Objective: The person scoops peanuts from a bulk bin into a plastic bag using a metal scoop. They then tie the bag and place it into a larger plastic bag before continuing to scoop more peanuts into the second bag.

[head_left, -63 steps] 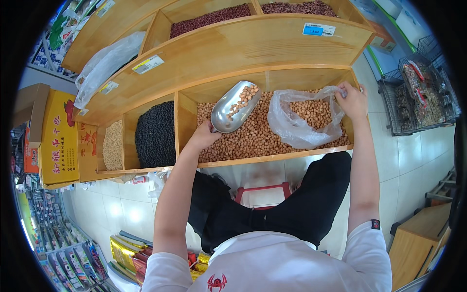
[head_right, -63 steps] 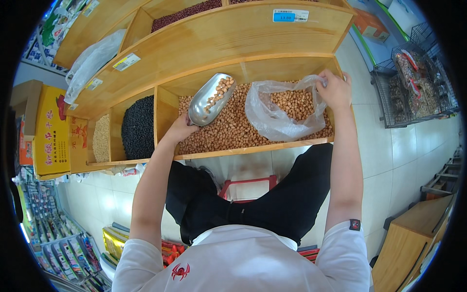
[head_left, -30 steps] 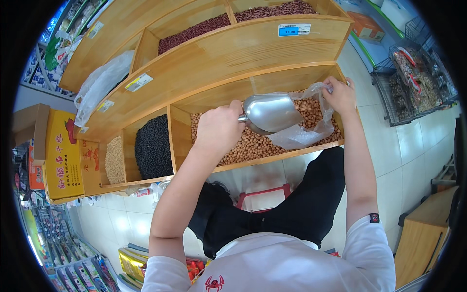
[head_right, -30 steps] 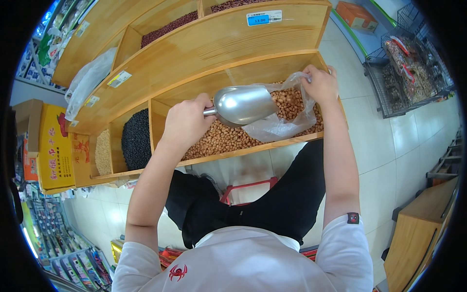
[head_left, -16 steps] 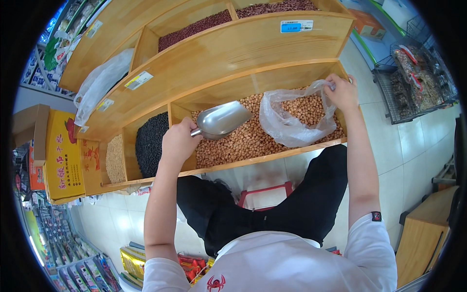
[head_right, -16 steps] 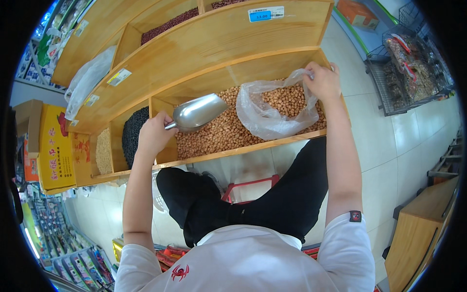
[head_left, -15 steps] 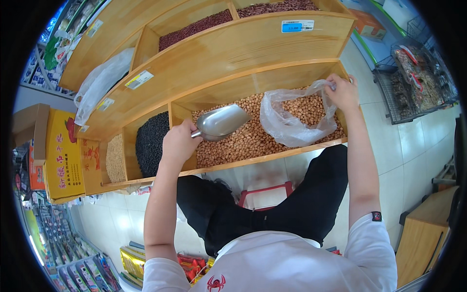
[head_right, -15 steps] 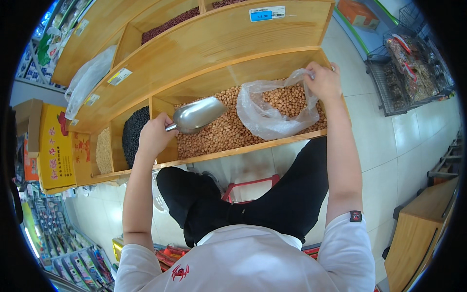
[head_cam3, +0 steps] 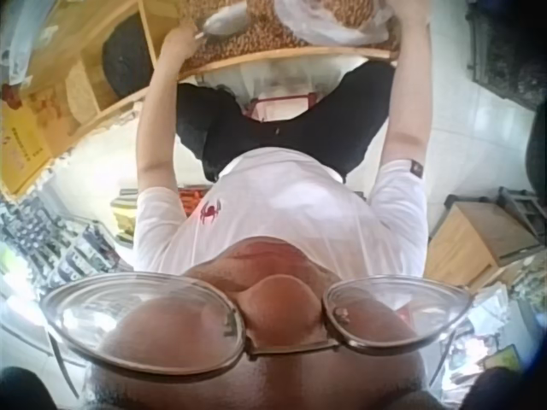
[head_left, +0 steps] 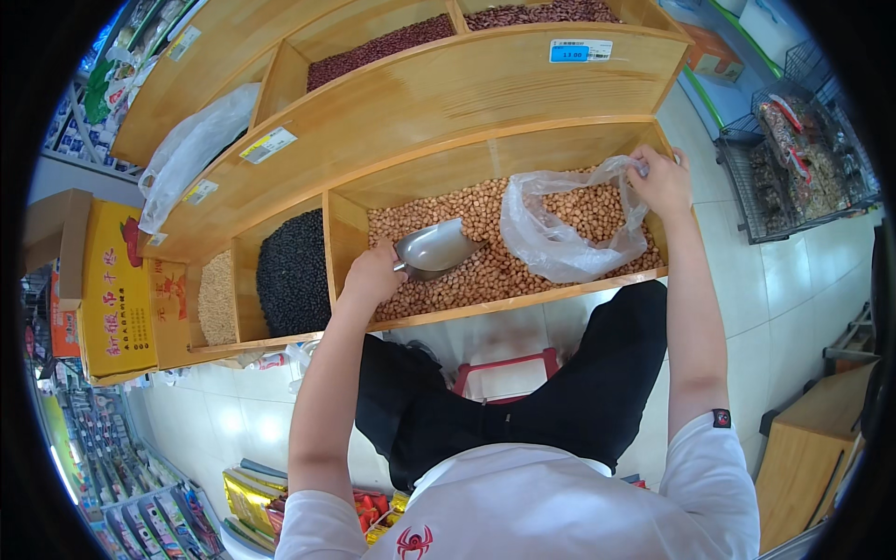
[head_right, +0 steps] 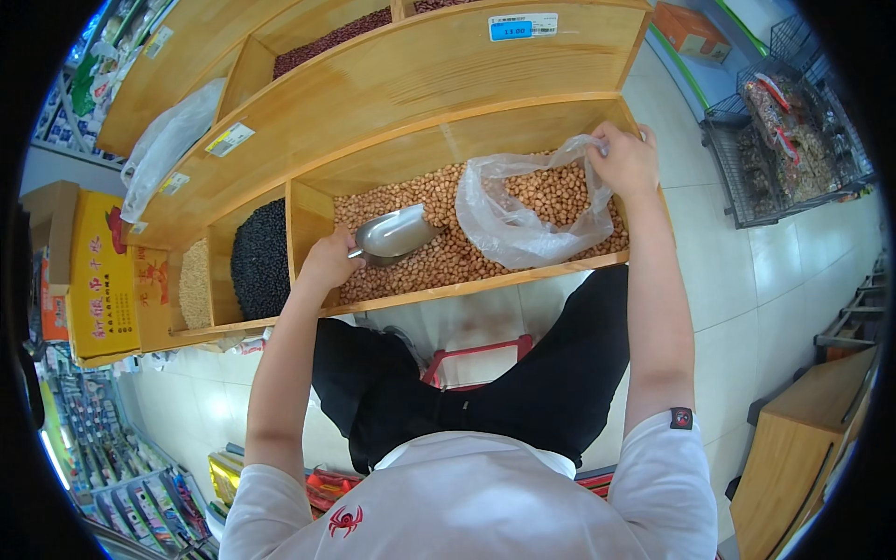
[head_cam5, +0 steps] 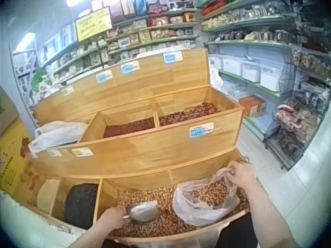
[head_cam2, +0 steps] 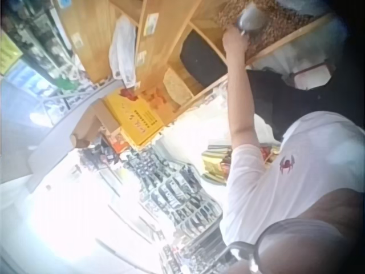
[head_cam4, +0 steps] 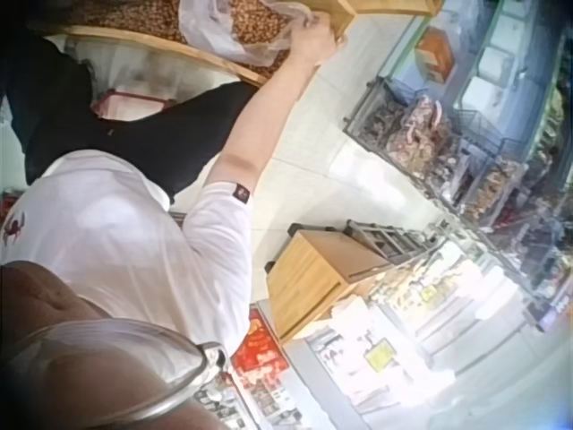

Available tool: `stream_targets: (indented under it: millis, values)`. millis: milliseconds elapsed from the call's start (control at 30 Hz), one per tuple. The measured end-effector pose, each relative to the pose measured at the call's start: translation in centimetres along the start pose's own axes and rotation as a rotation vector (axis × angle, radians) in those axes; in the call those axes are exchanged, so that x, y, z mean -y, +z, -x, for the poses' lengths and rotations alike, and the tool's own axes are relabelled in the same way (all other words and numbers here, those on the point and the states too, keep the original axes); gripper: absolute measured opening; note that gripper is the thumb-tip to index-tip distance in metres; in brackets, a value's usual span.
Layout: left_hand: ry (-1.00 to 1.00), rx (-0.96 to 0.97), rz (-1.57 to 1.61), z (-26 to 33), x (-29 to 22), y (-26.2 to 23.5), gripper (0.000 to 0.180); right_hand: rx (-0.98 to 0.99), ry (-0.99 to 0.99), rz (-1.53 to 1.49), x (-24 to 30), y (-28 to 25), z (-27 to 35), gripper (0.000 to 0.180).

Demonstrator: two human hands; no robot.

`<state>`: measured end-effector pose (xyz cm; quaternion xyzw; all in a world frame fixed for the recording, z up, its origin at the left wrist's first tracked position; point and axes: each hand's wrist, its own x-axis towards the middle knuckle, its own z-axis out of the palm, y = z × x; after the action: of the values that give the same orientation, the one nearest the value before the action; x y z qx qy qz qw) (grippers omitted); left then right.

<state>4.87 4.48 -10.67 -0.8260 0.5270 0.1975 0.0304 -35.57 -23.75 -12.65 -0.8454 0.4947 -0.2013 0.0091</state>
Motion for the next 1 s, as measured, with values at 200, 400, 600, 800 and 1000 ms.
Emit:
stream_targets:
  millis: [200,400,600,800,1000]
  values:
    - [-0.022,0.055,0.223,-2.3,2.5,3.1,0.046,0.008,0.007,0.016,0.1,0.1,-0.1,0.015]
    - [-0.083,0.045,0.425,-3.4,4.2,4.1,0.046,-0.011,-0.01,0.013,-0.1,0.1,0.1,0.015]
    - [-0.051,0.026,0.537,-3.9,5.4,4.9,0.048,-0.001,-0.005,0.014,0.2,0.2,0.0,0.014]
    - [0.007,0.132,0.744,-4.3,4.7,5.1,0.05,0.015,0.004,0.042,0.0,0.1,0.0,0.015]
    - [0.069,0.097,0.95,-4.6,4.7,6.0,0.044,0.034,0.022,0.056,0.3,-0.1,0.0,0.015]
